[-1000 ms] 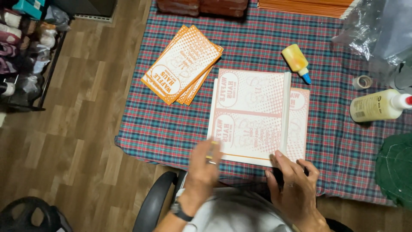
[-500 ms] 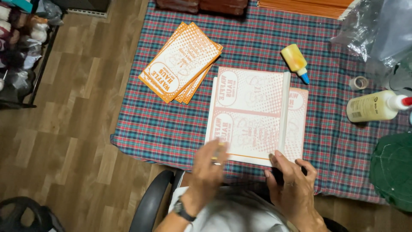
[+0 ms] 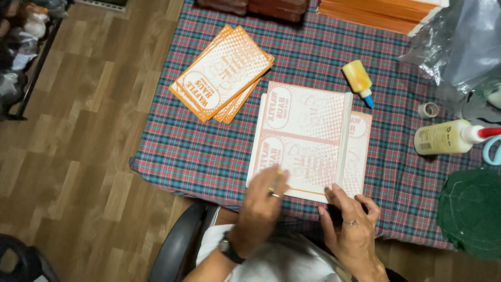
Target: The person assembles paper products by folding sheets, applying adhesive with a glue stick, and attaching orange printed covers. They repeat the process on multiple units, smoothing each cover and stacking the finished items on the table.
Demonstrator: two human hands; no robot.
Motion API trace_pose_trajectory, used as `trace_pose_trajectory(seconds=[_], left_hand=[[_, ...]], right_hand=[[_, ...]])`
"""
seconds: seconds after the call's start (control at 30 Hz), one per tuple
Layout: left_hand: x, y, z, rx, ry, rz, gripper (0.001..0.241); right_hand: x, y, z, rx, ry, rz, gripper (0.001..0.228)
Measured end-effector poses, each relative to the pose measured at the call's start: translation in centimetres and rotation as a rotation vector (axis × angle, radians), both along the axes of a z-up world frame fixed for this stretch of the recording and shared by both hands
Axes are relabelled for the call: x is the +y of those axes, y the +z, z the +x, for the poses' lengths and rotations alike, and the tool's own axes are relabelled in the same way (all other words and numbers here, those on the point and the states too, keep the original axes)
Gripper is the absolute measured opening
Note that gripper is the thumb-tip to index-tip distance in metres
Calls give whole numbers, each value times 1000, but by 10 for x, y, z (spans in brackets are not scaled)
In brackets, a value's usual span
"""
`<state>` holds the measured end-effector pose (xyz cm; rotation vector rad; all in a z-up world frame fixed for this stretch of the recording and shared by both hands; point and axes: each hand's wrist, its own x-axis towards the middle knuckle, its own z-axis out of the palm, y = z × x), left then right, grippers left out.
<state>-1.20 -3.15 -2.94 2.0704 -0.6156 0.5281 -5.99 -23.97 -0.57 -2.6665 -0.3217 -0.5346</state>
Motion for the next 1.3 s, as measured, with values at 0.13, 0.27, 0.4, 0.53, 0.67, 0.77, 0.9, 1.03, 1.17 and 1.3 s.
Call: trace_pose_trajectory(seconds=[0.13, 0.27, 0.4, 0.53, 0.67, 0.77, 0.9, 1.03, 1.17, 1.3], left_hand=[[48, 18, 23, -115, 238, 220, 36], [37, 66, 14, -293, 364, 705, 25], [-19, 46, -4, 13, -196, 42, 32], [-35, 24, -9, -23, -157, 23, 29], [-19, 21, -6, -47, -119, 95, 37], [-18, 10, -7, -90, -100, 127, 33], [-18, 4, -1, -160, -74, 233, 29], [-18, 19, 4, -152, -110, 291, 45], [-18, 10, 2, -203, -91, 294, 45], [-22, 15, -1, -172, -75, 250, 48]], right_hand=[[-1, -3, 8, -46, 24, -12, 65], [3, 0, 3, -22, 23, 6, 68], [2, 1, 7, -113, 66, -66, 42], [4, -5, 8, -69, -10, -63, 22], [11, -2, 13, -105, 12, 1, 33], [20, 4, 24, -193, 40, -37, 37], [21, 17, 35, -120, 262, 161, 16], [-27, 12, 20, -123, 60, 164, 8], [-57, 23, 13, -123, -117, 251, 18], [-7, 45, 21, -187, -80, 230, 20]])
